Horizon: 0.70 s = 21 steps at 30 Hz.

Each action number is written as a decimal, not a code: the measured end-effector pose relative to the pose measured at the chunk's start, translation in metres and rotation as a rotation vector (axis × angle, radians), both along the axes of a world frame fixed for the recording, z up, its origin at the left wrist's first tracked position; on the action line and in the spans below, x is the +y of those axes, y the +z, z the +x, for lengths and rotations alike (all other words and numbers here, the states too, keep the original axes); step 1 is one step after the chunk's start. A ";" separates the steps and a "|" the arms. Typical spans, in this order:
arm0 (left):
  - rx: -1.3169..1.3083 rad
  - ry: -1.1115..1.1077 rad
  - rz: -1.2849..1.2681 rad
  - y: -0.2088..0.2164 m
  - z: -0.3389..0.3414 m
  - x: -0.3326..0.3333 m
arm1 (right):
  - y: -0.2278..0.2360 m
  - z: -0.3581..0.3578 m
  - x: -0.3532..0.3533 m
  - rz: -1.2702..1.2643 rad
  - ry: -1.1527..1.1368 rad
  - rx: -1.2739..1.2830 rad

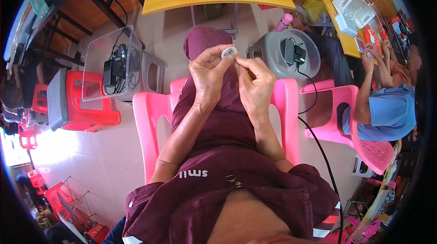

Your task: The recorder is assembling small circular components, likely battery cells or related hardware, using a small yellow hand tool.

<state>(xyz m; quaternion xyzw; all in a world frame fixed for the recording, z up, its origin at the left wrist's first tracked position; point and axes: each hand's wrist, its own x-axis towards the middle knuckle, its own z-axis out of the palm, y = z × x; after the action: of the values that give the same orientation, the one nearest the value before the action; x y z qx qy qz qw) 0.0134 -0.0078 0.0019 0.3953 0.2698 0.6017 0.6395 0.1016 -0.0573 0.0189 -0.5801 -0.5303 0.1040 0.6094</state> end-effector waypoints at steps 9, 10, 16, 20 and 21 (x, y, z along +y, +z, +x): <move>-0.026 -0.159 -0.209 -0.006 -0.006 0.003 | 0.010 0.014 -0.008 -0.181 -0.094 -0.255; -0.096 -0.232 -0.244 -0.007 -0.008 0.005 | 0.011 0.015 -0.009 -0.186 -0.089 -0.251; -0.200 -0.345 -0.289 -0.009 -0.011 0.007 | 0.012 0.016 -0.009 -0.214 -0.104 -0.280; -0.199 -0.350 -0.290 -0.009 -0.011 0.005 | 0.013 0.018 -0.009 -0.237 -0.102 -0.306; -0.200 -0.348 -0.291 -0.009 -0.011 0.004 | 0.012 0.018 -0.009 -0.238 -0.101 -0.306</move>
<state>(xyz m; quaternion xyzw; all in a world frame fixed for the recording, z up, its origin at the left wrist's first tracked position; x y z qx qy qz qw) 0.0022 -0.0039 -0.0075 0.2783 0.2167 0.4734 0.8072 0.1199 -0.0665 0.0313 -0.6827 -0.5713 0.0458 0.4533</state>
